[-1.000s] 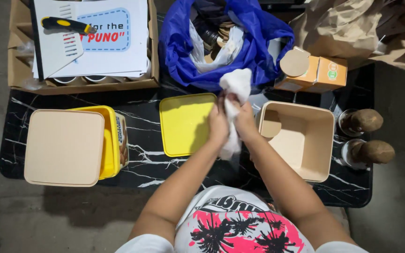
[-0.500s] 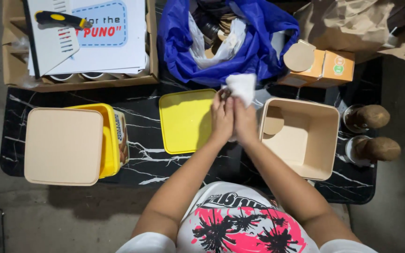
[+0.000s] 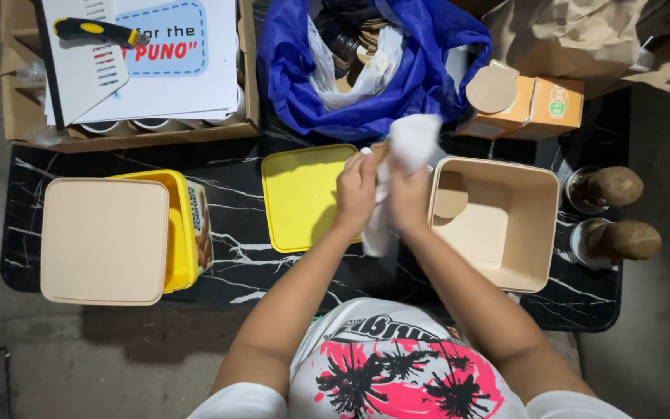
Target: Wiping circular cardboard coasters with a cloth and organizing them into a container.
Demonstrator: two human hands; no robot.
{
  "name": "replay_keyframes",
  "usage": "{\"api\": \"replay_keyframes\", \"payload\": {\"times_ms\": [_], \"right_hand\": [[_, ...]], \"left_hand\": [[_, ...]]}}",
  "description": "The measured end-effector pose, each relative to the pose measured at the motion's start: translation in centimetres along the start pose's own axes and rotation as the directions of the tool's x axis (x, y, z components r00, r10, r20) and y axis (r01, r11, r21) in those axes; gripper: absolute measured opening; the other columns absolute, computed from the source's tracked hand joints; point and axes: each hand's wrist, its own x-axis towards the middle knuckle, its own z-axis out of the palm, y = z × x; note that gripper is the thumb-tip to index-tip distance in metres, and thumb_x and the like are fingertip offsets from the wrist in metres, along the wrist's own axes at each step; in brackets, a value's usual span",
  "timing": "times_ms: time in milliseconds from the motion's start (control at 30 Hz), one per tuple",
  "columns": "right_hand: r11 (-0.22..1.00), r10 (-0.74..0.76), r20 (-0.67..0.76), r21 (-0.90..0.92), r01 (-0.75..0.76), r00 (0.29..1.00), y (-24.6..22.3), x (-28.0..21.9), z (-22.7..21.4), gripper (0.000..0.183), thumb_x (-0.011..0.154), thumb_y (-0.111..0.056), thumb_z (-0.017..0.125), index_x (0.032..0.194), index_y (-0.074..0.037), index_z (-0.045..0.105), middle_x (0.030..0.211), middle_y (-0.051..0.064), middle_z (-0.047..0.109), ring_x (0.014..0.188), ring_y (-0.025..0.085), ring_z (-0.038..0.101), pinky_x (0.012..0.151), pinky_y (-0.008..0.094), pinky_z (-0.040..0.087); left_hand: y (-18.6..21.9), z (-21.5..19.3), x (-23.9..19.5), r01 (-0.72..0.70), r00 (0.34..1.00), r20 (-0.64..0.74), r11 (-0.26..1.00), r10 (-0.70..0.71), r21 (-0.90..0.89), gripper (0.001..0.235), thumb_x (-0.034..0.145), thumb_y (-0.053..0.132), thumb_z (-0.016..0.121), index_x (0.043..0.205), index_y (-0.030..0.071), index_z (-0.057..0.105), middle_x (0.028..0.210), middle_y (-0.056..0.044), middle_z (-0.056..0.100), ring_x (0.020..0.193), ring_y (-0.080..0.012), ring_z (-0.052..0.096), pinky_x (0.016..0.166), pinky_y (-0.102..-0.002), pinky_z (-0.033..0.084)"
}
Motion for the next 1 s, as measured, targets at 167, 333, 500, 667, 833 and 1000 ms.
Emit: {"api": "replay_keyframes", "payload": {"times_ms": [167, 333, 500, 667, 833, 1000], "right_hand": [[0.982, 0.032, 0.026, -0.188, -0.026, 0.999, 7.0, 1.2, -3.4, 0.046, 0.112, -0.04, 0.056, 0.118, 0.004, 0.062, 0.096, 0.01, 0.067, 0.086, 0.017, 0.062, 0.075, 0.035, 0.052], [0.854, 0.459, -0.012, 0.282, -0.437, 0.888, 6.4, 1.9, -3.6, 0.043, 0.109, -0.039, 0.052, 0.12, 0.002, 0.062, 0.097, 0.008, 0.069, 0.081, 0.017, 0.067, 0.073, 0.034, 0.056], [0.932, 0.308, -0.128, 0.242, -0.271, 0.943, 7.3, -0.7, -3.1, 0.047, 0.106, -0.038, 0.056, 0.13, 0.001, 0.058, 0.118, 0.01, 0.067, 0.101, 0.017, 0.066, 0.086, 0.032, 0.056], [0.942, 0.276, 0.026, 0.19, -0.276, 0.961, 7.4, -0.9, -3.9, 0.053, 0.105, -0.042, 0.056, 0.138, -0.001, 0.055, 0.127, 0.009, 0.063, 0.111, 0.015, 0.061, 0.094, 0.03, 0.051], [0.932, 0.316, -0.027, 0.197, -0.305, 0.948, 9.2, 1.1, -5.1, 0.05, 0.107, -0.043, 0.06, 0.13, 0.001, 0.061, 0.115, 0.008, 0.066, 0.1, 0.017, 0.062, 0.087, 0.032, 0.051], [0.933, -0.026, 0.113, -0.354, 0.065, 0.993, 5.3, 0.8, -4.7, 0.03, 0.099, -0.025, 0.072, 0.115, 0.001, 0.074, 0.1, 0.006, 0.075, 0.089, 0.019, 0.071, 0.081, 0.032, 0.055]], "left_hand": [[3.1, 0.0, -1.3, -0.044, 0.999, 0.024, 0.999, 0.045, -0.029, 0.034, 0.109, 0.023, 0.051, 0.089, -0.003, 0.061, 0.086, -0.019, 0.058, 0.079, -0.0398, 0.059, 0.071, -0.045, 0.048], [1.1, 0.2, 0.3, -0.038, 0.995, 0.091, 0.999, 0.038, 0.001, 0.028, 0.109, 0.02, 0.055, 0.095, -0.001, 0.066, 0.087, -0.019, 0.061, 0.081, -0.0395, 0.062, 0.072, -0.044, 0.049], [-0.8, 2.0, 0.3, -0.13, 0.991, -0.01, 0.987, 0.131, 0.097, 0.057, 0.102, 0.034, 0.062, 0.145, -0.002, 0.049, 0.143, -0.027, 0.052, 0.134, -0.0399, 0.05, 0.113, -0.041, 0.038], [-1.6, 2.7, -2.3, 0.197, 0.928, 0.35, 0.964, -0.125, -0.178, 0.062, 0.111, 0.041, 0.04, 0.16, 0.003, 0.032, 0.167, -0.023, 0.034, 0.155, -0.0339, 0.032, 0.124, -0.038, 0.027], [2.9, 0.5, -2.4, 0.108, 0.892, 0.45, 0.982, -0.026, -0.157, 0.065, 0.111, 0.041, 0.047, 0.158, -0.002, 0.034, 0.159, -0.028, 0.041, 0.149, -0.0361, 0.038, 0.12, -0.04, 0.031], [-4.9, 0.9, -5.9, 0.564, 0.749, 0.577, 0.772, -0.327, -0.294, 0.065, 0.111, 0.052, 0.043, 0.144, -0.002, 0.058, 0.114, -0.01, 0.072, 0.102, -0.0192, 0.068, 0.093, -0.033, 0.054]]}}
